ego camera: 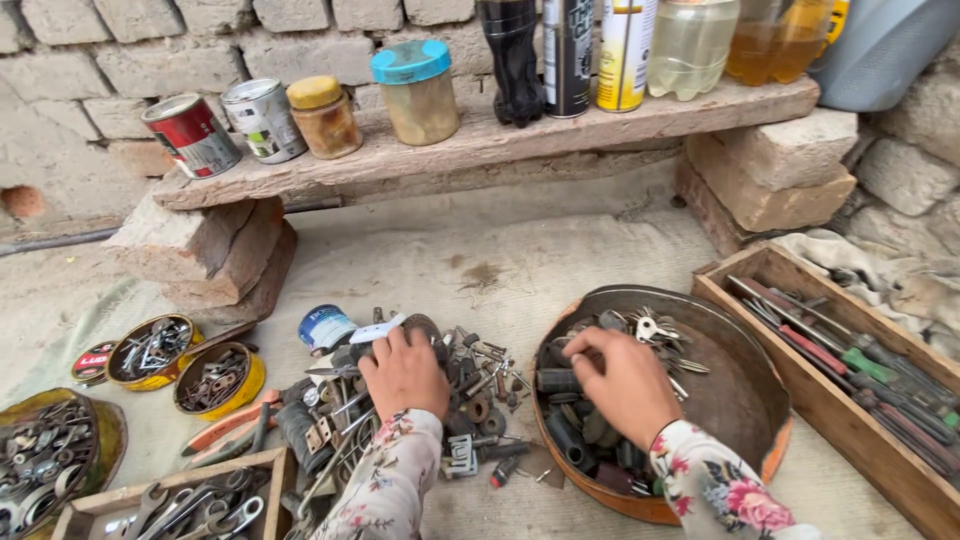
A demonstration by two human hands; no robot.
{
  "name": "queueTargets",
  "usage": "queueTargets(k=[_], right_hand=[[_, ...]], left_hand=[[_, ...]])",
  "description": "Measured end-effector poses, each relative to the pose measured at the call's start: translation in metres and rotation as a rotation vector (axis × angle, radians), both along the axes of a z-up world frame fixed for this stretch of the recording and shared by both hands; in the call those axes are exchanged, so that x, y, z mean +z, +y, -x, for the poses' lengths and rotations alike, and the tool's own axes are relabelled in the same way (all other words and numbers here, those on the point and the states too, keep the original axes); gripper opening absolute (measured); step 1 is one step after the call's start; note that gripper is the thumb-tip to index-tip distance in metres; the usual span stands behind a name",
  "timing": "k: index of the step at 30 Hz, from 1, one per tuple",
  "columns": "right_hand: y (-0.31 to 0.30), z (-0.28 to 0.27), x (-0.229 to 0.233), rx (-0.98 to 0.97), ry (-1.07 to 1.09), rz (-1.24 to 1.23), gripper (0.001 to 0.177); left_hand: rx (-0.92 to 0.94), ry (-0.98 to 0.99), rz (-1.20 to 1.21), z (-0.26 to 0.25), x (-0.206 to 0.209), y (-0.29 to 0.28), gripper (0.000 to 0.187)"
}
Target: Sorting through various mechanical parts, tools, and hardware on a stone floor and workbench area.
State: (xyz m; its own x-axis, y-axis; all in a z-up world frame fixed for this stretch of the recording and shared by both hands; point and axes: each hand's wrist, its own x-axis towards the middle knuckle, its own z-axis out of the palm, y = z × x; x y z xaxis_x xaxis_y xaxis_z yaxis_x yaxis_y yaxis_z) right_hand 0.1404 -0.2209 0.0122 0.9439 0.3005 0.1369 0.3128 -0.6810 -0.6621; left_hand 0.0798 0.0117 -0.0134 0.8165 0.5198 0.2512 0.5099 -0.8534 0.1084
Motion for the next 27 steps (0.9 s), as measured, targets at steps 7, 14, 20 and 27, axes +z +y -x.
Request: queueTargets(k=[7,14,20,27], right_hand=[[0.038,0.021,0.006,0.085,0.086,-0.053,0.018],[0.036,0.034,-0.002,0.131,0.223,-0.157,0.021],[0.033,0.053,0.034,-0.029,0.628,-0.542,0.042],[-0.014,0.060,0.034,-0.198,0.699,-0.776,0.045]], left_hand=[[-0.002,0.125,-0.037,0.000,-0.017,0.025,0.040],[-0.134,-0.175,0.084,0.000,0.022,0.027,0.038],[-0.540,-0.369,0.067,0.010,0.049,-0.035,0.039],[-0.917,-0.445,0.159,0.042,0.040,-0.093,0.042]])
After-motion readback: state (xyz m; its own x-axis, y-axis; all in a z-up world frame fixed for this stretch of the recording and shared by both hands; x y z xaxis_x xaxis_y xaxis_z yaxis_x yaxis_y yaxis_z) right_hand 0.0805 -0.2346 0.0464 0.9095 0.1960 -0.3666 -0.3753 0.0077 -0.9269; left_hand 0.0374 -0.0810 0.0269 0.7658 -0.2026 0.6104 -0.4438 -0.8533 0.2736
